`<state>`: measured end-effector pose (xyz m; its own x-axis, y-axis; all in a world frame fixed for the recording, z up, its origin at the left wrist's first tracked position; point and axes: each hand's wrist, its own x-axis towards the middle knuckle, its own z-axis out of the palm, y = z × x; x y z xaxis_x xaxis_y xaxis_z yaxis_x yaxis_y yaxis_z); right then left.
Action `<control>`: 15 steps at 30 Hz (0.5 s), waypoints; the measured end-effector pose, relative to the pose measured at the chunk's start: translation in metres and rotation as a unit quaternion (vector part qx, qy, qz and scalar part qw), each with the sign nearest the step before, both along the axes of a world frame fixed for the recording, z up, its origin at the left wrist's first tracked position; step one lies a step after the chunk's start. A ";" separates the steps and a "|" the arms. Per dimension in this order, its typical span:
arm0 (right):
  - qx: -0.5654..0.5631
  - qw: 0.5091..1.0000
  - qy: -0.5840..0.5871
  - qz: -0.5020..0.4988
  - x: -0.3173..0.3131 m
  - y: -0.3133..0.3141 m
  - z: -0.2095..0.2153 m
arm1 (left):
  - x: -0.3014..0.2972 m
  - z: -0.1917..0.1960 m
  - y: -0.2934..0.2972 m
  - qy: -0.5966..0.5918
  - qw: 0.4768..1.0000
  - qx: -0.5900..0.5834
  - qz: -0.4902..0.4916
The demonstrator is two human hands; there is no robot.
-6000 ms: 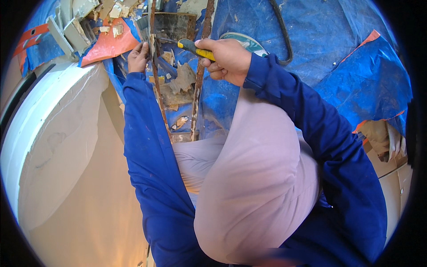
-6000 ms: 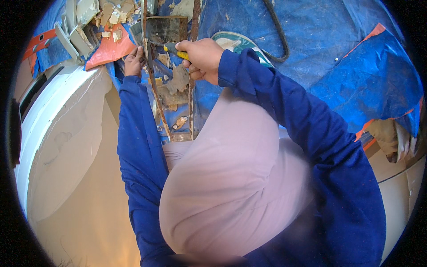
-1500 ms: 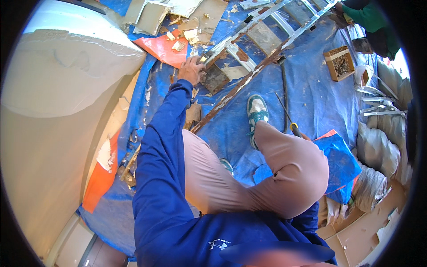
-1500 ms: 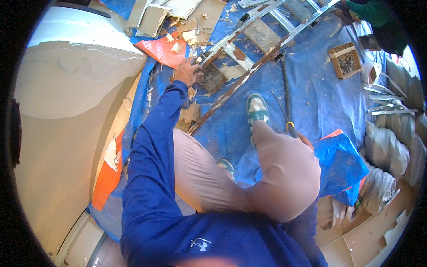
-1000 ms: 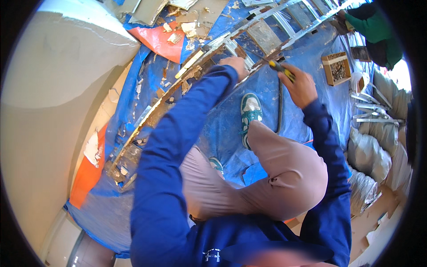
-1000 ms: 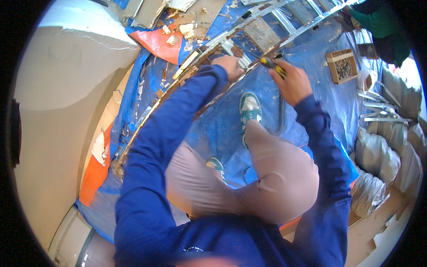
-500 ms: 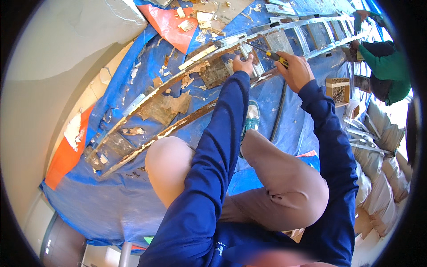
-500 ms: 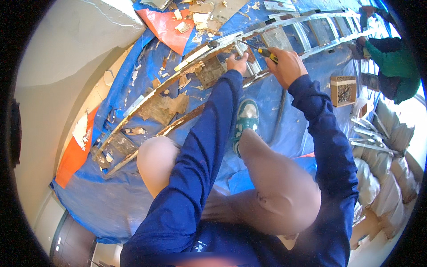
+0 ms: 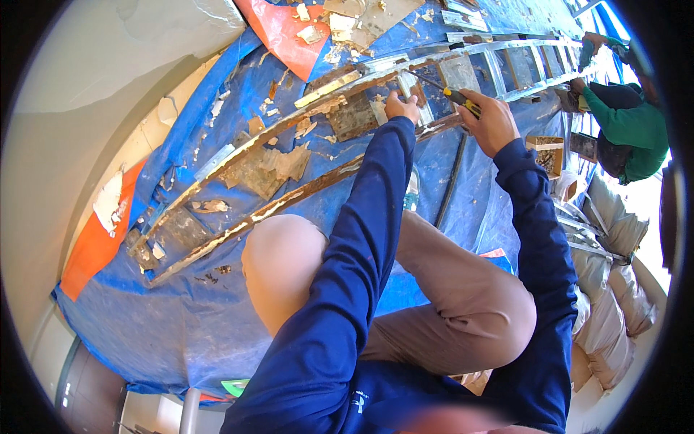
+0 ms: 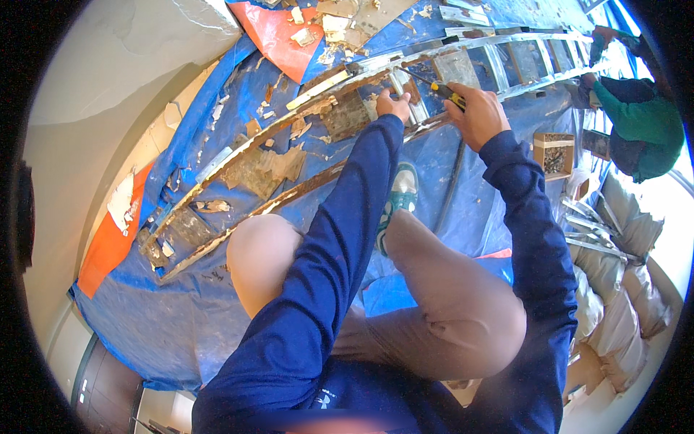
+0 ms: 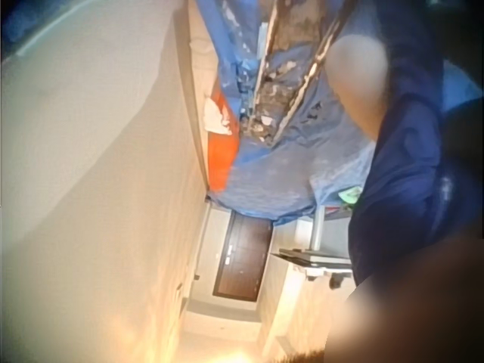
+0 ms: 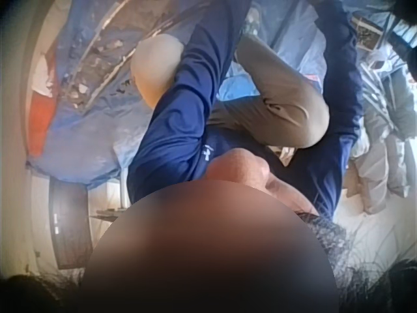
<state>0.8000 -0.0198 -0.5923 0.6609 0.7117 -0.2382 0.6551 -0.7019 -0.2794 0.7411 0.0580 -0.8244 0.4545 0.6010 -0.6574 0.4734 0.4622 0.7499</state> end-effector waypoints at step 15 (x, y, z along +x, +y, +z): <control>0.010 1.000 0.006 -0.004 0.000 0.005 0.005 | 0.001 -0.009 -0.002 0.004 0.999 0.037 0.004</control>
<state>0.7998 -0.0148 -0.5871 0.6632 0.7115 -0.2322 0.6463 -0.7009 -0.3018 0.7421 0.0563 -0.8336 0.4449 0.6511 -0.6149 0.4759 0.4097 0.7782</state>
